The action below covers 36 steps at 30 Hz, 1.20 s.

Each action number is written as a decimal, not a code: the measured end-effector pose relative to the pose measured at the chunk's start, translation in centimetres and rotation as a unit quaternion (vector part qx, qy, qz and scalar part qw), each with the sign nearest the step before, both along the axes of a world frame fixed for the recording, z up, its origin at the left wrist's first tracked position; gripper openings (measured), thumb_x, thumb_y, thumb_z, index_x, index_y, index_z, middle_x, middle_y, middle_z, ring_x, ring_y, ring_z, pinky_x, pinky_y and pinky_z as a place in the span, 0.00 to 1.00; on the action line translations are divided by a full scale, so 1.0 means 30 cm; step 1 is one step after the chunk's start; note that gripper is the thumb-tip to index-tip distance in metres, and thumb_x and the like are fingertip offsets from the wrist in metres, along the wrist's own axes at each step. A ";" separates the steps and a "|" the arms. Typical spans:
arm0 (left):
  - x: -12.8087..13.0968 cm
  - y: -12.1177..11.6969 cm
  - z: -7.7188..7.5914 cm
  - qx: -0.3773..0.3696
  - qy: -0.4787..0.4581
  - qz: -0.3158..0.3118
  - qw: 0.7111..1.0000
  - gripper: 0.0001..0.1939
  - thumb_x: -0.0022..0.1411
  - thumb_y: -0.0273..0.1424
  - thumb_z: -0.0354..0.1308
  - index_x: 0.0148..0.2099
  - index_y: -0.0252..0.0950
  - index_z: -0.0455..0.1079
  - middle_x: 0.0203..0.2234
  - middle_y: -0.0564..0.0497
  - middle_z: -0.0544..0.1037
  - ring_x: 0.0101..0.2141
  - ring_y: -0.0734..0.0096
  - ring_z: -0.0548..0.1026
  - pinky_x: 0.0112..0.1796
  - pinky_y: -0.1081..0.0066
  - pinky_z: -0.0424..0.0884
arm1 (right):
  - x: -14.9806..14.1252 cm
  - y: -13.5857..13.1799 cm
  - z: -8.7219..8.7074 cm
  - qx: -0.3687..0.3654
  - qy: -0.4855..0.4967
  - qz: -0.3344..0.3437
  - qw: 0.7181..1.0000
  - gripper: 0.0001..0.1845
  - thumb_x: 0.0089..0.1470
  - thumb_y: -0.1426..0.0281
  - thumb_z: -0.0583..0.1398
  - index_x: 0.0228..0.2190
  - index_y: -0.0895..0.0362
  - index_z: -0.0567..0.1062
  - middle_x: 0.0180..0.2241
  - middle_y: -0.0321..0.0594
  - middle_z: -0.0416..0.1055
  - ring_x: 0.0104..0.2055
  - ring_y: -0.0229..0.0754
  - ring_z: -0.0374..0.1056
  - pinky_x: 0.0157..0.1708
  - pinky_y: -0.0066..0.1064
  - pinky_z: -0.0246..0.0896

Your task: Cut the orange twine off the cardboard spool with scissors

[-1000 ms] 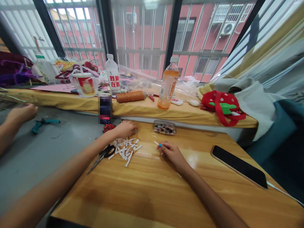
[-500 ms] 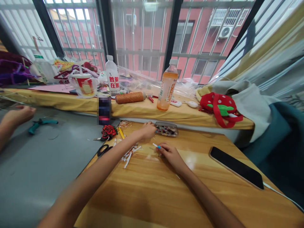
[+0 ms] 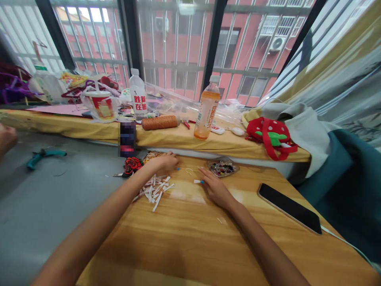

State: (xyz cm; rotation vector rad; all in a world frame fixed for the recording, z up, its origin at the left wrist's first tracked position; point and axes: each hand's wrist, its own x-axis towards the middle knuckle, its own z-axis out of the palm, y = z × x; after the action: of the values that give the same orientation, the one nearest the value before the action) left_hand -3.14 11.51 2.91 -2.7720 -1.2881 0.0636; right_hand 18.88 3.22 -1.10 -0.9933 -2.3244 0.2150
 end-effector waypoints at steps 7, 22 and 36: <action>-0.100 -0.036 -0.085 0.011 0.028 0.041 0.999 0.22 0.60 0.35 0.42 0.56 0.38 0.53 0.54 0.41 0.56 0.53 0.53 0.53 0.48 0.54 0.50 | -0.058 0.025 -0.030 -0.048 -0.060 -0.021 0.997 0.23 0.51 0.77 0.47 0.50 0.61 0.60 0.51 0.49 0.61 0.53 0.43 0.56 0.51 0.40 0.52; -0.021 0.002 -0.068 -0.013 0.013 0.065 0.998 0.23 0.62 0.38 0.35 0.59 0.40 0.47 0.56 0.42 0.54 0.55 0.55 0.50 0.49 0.56 0.50 | -0.029 -0.065 -0.026 -0.084 -0.045 -0.051 0.994 0.24 0.51 0.76 0.46 0.52 0.65 0.58 0.53 0.54 0.56 0.55 0.46 0.53 0.53 0.42 0.50; 0.051 -0.023 -0.081 0.044 -0.024 0.012 0.999 0.16 0.61 0.29 0.40 0.50 0.36 0.60 0.48 0.43 0.65 0.50 0.61 0.57 0.47 0.61 0.55 | 0.333 -0.493 0.239 -0.157 -0.068 -0.125 0.977 0.11 0.48 0.69 0.50 0.27 0.50 0.73 0.28 0.43 0.73 0.29 0.43 0.69 0.25 0.31 0.62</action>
State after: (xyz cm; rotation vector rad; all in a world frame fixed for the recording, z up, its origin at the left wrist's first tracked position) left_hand -1.60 10.82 0.48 -2.6995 -1.3016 -0.0577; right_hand 28.87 -11.59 6.07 -1.4871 -2.3002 0.4343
